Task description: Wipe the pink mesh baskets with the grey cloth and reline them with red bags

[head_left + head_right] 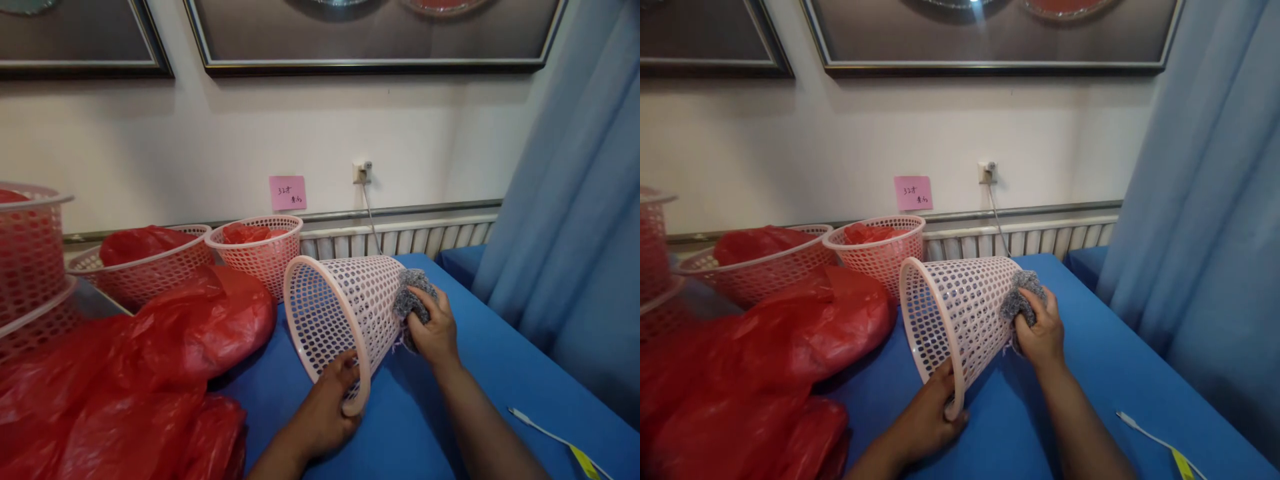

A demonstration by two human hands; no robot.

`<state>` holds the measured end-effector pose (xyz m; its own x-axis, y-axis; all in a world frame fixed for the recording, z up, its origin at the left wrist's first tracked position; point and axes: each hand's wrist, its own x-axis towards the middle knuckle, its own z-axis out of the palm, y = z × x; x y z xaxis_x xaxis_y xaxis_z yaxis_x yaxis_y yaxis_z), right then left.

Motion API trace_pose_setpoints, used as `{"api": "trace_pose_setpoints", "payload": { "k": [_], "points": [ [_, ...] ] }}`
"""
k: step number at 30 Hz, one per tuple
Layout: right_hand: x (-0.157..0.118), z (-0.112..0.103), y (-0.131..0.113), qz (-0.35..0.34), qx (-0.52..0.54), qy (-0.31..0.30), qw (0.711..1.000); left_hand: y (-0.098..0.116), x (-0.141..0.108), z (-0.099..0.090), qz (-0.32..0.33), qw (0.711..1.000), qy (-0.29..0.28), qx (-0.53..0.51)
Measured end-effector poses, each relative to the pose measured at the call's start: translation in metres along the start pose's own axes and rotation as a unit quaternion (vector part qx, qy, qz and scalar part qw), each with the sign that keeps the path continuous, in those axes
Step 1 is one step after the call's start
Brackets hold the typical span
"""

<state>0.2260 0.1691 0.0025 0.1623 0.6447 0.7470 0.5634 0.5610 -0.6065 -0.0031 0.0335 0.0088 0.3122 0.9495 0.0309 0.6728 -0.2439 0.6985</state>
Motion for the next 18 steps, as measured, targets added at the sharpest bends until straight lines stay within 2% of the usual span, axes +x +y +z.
{"api": "trace_pose_setpoints", "payload": {
  "k": [3,7,10,13,16,18],
  "points": [
    [-0.009,-0.004,-0.012,-0.094,0.035,-0.051,0.994,-0.001,-0.006,0.003,0.041,0.996,0.021,-0.073],
    [-0.022,-0.009,-0.042,-0.198,0.083,-0.117,0.970,-0.008,-0.016,0.007,0.065,0.968,0.099,-0.219],
    [-0.029,-0.012,-0.057,-0.245,0.115,-0.128,0.954,-0.007,-0.020,0.005,0.055,0.969,0.154,-0.185],
    [-0.037,-0.018,-0.066,-0.310,0.139,-0.103,0.935,0.005,-0.018,0.002,0.073,0.981,0.130,-0.125],
    [-0.045,-0.022,-0.072,-0.367,0.148,-0.090,0.914,0.019,-0.011,-0.001,0.071,0.984,0.081,-0.141],
    [-0.045,-0.023,-0.070,-0.369,0.131,-0.095,0.915,0.023,-0.006,-0.002,0.046,0.986,0.067,-0.147]
  ]
}}
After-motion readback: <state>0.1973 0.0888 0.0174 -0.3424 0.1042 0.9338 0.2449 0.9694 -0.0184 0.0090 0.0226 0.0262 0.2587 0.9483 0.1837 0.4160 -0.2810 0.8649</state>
